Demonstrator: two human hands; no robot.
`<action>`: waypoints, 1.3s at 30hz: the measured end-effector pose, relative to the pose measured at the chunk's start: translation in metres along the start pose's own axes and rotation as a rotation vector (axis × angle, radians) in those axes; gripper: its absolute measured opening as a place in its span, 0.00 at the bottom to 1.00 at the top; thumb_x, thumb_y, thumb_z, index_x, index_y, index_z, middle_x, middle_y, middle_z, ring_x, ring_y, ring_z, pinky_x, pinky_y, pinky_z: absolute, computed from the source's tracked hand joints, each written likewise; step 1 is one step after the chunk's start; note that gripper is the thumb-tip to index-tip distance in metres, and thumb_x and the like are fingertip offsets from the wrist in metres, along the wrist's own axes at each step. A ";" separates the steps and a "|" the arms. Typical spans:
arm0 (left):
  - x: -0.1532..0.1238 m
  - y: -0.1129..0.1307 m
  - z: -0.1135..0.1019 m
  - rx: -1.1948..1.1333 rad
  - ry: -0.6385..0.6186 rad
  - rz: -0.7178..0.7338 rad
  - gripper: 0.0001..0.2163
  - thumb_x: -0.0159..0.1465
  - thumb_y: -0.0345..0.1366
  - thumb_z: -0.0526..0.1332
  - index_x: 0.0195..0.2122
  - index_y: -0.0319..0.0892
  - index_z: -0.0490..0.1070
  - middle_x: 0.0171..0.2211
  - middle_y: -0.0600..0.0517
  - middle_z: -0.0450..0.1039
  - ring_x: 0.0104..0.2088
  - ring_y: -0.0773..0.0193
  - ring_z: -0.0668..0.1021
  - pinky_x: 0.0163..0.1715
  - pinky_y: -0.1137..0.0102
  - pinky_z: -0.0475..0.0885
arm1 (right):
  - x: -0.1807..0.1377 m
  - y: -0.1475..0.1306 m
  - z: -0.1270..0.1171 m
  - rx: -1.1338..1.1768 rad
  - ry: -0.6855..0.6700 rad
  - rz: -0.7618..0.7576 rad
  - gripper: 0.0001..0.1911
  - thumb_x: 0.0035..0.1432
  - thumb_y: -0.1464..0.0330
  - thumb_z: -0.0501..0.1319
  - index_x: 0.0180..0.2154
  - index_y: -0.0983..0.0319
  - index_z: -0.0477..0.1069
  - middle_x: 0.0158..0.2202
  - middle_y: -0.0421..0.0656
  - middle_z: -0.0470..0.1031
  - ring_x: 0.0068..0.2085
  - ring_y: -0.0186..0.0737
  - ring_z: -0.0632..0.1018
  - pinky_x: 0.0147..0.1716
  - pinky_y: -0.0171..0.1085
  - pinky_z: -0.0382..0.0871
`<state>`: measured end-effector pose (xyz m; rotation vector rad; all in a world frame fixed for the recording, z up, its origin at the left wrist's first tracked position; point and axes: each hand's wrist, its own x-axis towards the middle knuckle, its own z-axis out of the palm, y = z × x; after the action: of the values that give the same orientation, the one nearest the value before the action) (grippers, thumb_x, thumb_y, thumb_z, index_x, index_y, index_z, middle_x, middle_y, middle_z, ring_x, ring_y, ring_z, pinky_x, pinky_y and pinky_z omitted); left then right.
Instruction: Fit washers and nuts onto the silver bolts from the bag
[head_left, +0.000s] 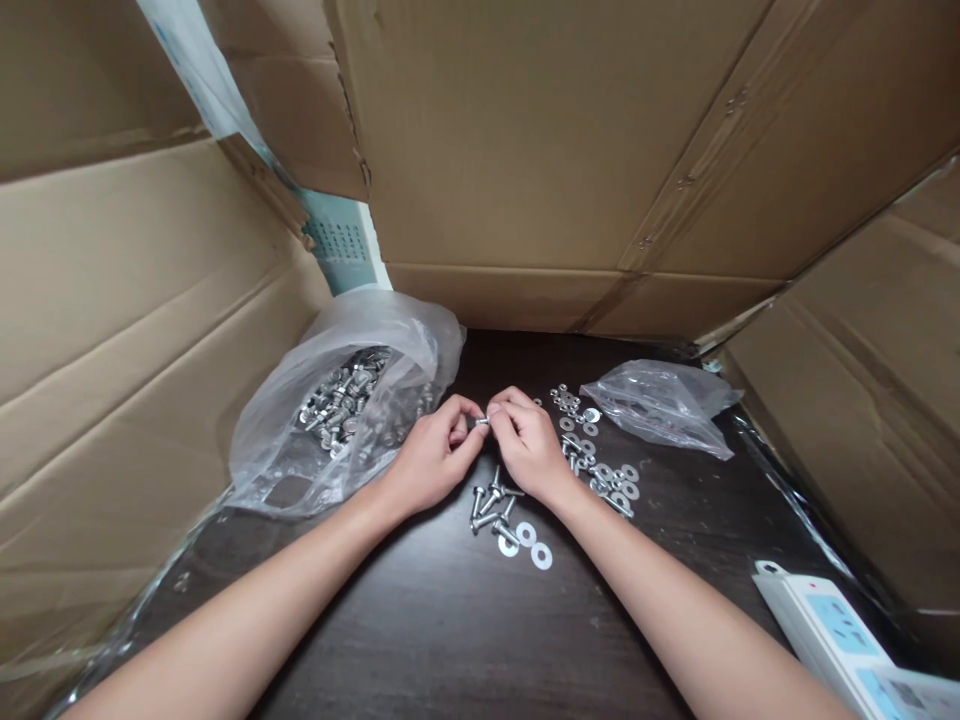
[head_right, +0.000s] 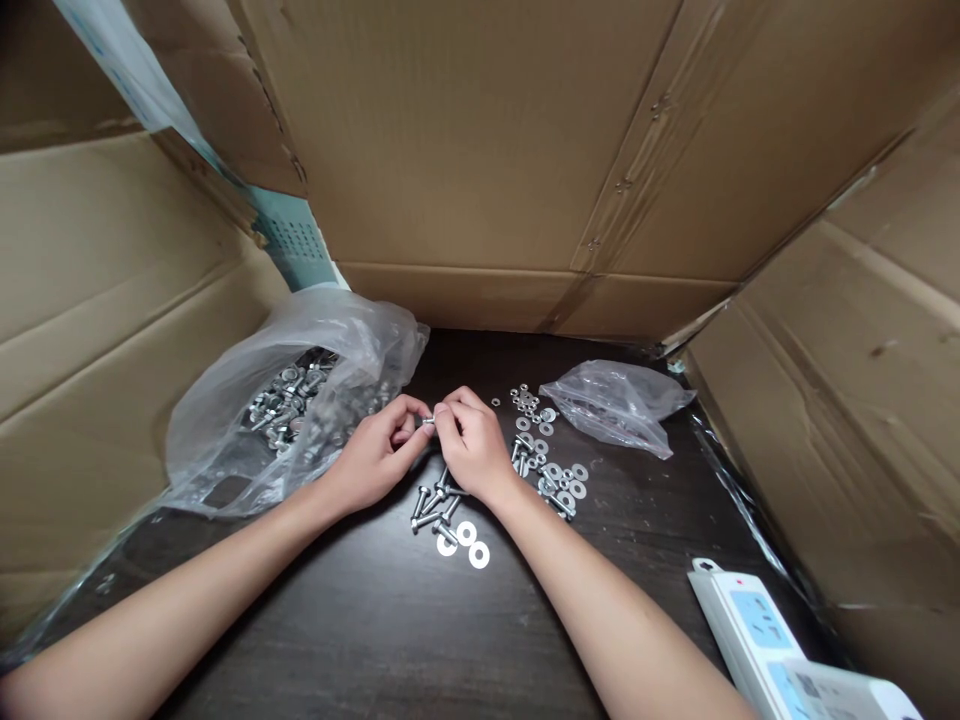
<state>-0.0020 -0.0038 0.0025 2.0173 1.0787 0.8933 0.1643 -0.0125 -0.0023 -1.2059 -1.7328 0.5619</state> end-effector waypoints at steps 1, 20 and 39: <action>0.000 0.000 0.000 0.000 0.000 0.004 0.07 0.69 0.39 0.56 0.42 0.41 0.68 0.22 0.61 0.55 0.23 0.68 0.64 0.28 0.72 0.60 | 0.000 0.000 0.000 0.002 0.004 0.008 0.17 0.69 0.67 0.52 0.26 0.60 0.67 0.32 0.43 0.70 0.34 0.40 0.74 0.37 0.40 0.67; 0.000 0.000 -0.001 -0.015 -0.009 0.016 0.05 0.69 0.36 0.56 0.42 0.42 0.67 0.22 0.61 0.53 0.24 0.68 0.62 0.29 0.72 0.59 | 0.000 0.000 -0.002 0.007 -0.039 -0.046 0.10 0.64 0.72 0.52 0.28 0.59 0.64 0.35 0.44 0.69 0.38 0.42 0.73 0.40 0.41 0.67; 0.001 0.000 0.000 -0.008 -0.009 0.028 0.06 0.69 0.36 0.55 0.43 0.41 0.67 0.23 0.61 0.54 0.24 0.68 0.63 0.29 0.73 0.59 | 0.000 -0.001 -0.004 0.050 -0.011 -0.037 0.07 0.60 0.74 0.53 0.30 0.59 0.62 0.35 0.43 0.68 0.39 0.42 0.71 0.41 0.41 0.65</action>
<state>-0.0016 -0.0024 0.0026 2.0324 1.0424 0.9007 0.1670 -0.0136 0.0005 -1.1351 -1.7369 0.5872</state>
